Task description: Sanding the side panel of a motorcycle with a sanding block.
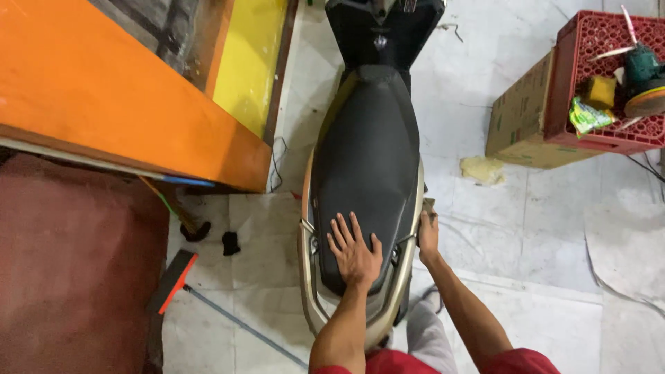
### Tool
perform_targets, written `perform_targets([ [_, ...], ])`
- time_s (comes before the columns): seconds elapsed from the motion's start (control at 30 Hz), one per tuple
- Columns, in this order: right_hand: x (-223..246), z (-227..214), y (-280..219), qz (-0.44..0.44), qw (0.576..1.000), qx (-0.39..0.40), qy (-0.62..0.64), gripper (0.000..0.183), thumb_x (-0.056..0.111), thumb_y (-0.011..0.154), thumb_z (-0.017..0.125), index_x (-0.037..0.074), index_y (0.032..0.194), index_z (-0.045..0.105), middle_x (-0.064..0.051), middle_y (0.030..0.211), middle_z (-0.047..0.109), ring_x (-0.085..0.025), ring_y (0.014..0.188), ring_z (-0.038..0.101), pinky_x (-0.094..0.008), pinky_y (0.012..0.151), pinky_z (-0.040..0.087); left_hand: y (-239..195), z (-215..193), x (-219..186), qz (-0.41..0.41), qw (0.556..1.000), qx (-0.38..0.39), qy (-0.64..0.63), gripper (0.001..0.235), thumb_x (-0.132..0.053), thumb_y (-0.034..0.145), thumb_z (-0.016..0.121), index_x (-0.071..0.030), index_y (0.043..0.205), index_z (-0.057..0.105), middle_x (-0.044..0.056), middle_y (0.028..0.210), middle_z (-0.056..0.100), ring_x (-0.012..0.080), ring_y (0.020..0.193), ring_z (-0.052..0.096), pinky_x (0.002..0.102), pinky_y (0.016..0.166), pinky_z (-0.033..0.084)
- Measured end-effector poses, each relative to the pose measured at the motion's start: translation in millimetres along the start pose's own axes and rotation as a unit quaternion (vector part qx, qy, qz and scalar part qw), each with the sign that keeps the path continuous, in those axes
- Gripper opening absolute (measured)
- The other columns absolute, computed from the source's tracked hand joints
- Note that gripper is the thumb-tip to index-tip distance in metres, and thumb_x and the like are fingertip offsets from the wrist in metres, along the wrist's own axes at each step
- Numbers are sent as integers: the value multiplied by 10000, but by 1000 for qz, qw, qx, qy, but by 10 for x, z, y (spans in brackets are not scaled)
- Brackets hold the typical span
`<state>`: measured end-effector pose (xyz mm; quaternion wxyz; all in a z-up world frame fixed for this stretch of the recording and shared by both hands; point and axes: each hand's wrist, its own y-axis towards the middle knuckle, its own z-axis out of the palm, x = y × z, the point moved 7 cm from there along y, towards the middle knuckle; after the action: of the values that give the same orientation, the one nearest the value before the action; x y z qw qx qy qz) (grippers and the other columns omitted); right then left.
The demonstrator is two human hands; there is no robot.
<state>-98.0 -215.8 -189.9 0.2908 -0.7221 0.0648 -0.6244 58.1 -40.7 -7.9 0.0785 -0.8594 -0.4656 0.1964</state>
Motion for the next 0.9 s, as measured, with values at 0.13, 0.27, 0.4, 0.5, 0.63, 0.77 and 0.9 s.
perform_targets([
  [0.13,-330,-41,-271,97,993,-10,67,427,376,1043,497,83,1354,505,-66,994,595,-167,843,569,-346,709,509,-48,9,-5,-2,1000,-2,-6,776,-443,999,403,-63,1621,138,214,1687,62,375,1559,41,548,1235,19],
  [0.27,-606,14,-928,169,974,41,148,464,463,1059,417,57,1223,571,-87,925,637,-210,783,618,-389,674,552,-4,22,5,2,1000,-10,-11,772,-436,995,405,-65,1618,139,212,1688,59,377,1555,38,550,1231,17],
  [0.4,-691,73,-1757,259,946,21,191,482,474,1034,386,72,1178,611,-120,936,669,-237,805,645,-402,719,557,-13,37,11,-2,1000,8,-5,774,-439,999,397,-60,1618,127,216,1685,50,375,1554,30,549,1232,13],
  [0.5,-932,-57,-2008,230,950,-1,213,443,410,1014,422,73,1213,630,-99,1018,698,-219,871,664,-370,787,549,-45,29,12,-3,1000,9,0,764,-442,1009,380,-62,1618,118,214,1685,47,372,1557,28,547,1235,11],
  [0.63,-997,-154,-1798,249,946,-83,188,479,468,1040,415,72,1251,582,-117,1030,664,-241,879,632,-401,793,526,18,11,-4,-2,1000,7,-7,760,-441,1011,372,-78,1624,108,203,1689,40,367,1557,23,543,1236,7],
  [0.77,-758,-148,-1268,218,960,-53,168,564,526,1068,337,63,1246,606,-118,1017,676,-226,870,638,-388,790,546,-19,-8,6,-5,1000,29,2,771,-447,1008,375,-73,1622,98,201,1688,27,365,1554,9,545,1231,-1],
  [0.9,-584,-54,-461,147,973,13,178,573,517,1120,334,16,1249,579,-141,1013,638,-239,821,608,-418,744,530,-19,2,-7,-10,999,32,7,777,-446,1005,384,-73,1624,100,204,1691,27,363,1561,6,545,1236,1],
])
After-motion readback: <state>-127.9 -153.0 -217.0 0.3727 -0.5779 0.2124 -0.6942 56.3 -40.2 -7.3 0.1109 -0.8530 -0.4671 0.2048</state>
